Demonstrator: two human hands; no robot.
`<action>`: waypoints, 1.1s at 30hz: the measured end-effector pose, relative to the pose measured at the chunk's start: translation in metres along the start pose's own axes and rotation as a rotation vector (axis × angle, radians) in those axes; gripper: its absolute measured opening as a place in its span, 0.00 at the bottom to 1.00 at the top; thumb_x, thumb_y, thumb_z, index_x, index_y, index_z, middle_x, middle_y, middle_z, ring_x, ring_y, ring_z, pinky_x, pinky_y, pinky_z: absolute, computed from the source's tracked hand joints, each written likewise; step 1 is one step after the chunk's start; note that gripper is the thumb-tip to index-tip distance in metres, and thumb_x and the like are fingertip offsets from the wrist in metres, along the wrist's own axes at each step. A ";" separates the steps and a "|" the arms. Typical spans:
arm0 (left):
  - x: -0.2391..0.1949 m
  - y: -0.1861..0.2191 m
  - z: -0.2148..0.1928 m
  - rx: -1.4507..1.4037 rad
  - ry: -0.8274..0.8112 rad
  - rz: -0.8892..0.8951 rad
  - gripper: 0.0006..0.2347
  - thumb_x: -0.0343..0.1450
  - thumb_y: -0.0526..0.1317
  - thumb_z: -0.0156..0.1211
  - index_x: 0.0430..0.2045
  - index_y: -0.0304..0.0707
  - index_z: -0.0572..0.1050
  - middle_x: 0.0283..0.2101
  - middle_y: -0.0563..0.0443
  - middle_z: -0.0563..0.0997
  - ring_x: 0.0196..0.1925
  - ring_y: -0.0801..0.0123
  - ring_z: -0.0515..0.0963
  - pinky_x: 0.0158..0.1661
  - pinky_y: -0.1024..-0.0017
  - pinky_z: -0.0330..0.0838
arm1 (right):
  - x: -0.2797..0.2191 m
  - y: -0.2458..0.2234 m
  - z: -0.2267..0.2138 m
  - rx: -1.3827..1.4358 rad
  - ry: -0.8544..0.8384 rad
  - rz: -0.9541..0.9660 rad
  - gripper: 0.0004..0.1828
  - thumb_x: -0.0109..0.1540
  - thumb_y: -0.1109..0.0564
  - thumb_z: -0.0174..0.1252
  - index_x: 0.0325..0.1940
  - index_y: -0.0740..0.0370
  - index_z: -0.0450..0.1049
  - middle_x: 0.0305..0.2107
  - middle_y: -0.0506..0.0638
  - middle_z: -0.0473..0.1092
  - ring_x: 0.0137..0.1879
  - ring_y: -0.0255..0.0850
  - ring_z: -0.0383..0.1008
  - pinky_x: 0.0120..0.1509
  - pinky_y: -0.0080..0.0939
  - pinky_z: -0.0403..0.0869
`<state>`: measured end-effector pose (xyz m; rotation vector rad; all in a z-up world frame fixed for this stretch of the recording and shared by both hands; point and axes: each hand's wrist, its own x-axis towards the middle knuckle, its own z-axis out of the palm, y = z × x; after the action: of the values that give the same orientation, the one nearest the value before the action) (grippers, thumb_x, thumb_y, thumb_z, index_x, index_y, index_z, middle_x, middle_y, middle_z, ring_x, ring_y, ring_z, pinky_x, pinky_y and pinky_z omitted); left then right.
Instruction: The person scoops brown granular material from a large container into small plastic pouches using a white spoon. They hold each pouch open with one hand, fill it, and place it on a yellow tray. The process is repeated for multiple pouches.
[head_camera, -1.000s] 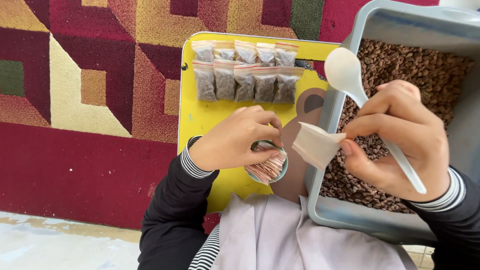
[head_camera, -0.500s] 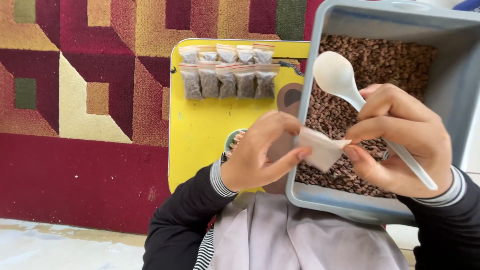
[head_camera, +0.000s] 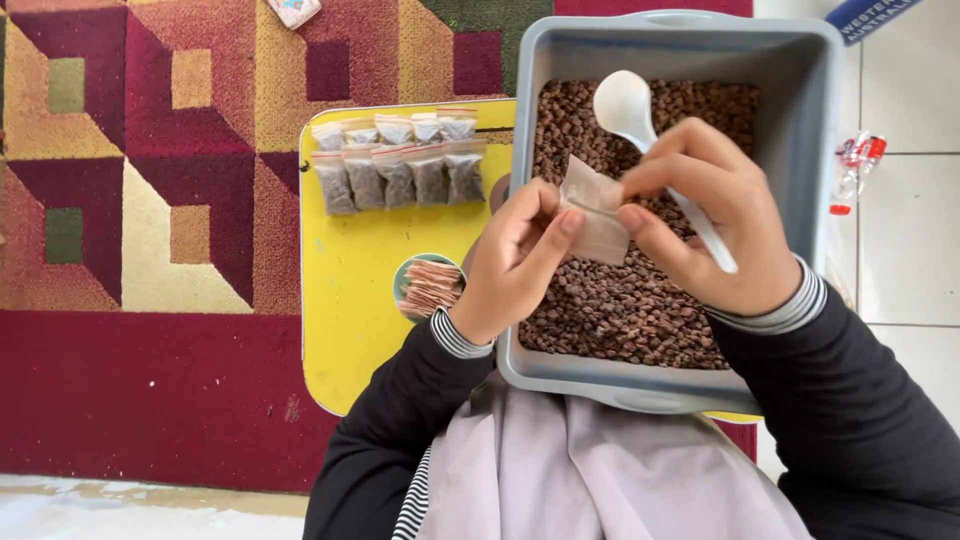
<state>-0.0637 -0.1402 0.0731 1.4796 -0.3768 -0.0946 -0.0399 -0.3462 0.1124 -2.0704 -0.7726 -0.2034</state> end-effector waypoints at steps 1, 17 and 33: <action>0.004 -0.004 0.004 0.000 -0.008 0.003 0.13 0.79 0.51 0.46 0.29 0.45 0.62 0.27 0.62 0.57 0.25 0.82 0.56 0.27 0.80 0.52 | 0.001 0.006 -0.006 -0.005 0.007 0.002 0.09 0.67 0.59 0.57 0.42 0.70 0.76 0.38 0.59 0.67 0.42 0.48 0.68 0.48 0.46 0.68; 0.003 -0.008 0.023 0.308 -0.304 -0.151 0.09 0.77 0.41 0.52 0.27 0.41 0.65 0.27 0.57 0.70 0.29 0.73 0.66 0.34 0.72 0.62 | -0.025 0.076 -0.026 0.076 -0.606 0.221 0.16 0.65 0.42 0.55 0.40 0.57 0.74 0.31 0.46 0.71 0.35 0.39 0.68 0.42 0.41 0.67; -0.018 -0.012 0.031 0.608 -0.332 -0.192 0.10 0.77 0.45 0.50 0.24 0.50 0.64 0.27 0.66 0.71 0.30 0.73 0.73 0.42 0.67 0.47 | -0.048 0.062 -0.045 0.259 -0.651 0.562 0.19 0.64 0.49 0.56 0.57 0.55 0.76 0.36 0.44 0.72 0.42 0.34 0.71 0.51 0.34 0.70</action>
<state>-0.0884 -0.1658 0.0590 2.1084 -0.5617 -0.4110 -0.0343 -0.4289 0.0760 -2.0146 -0.5097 0.8706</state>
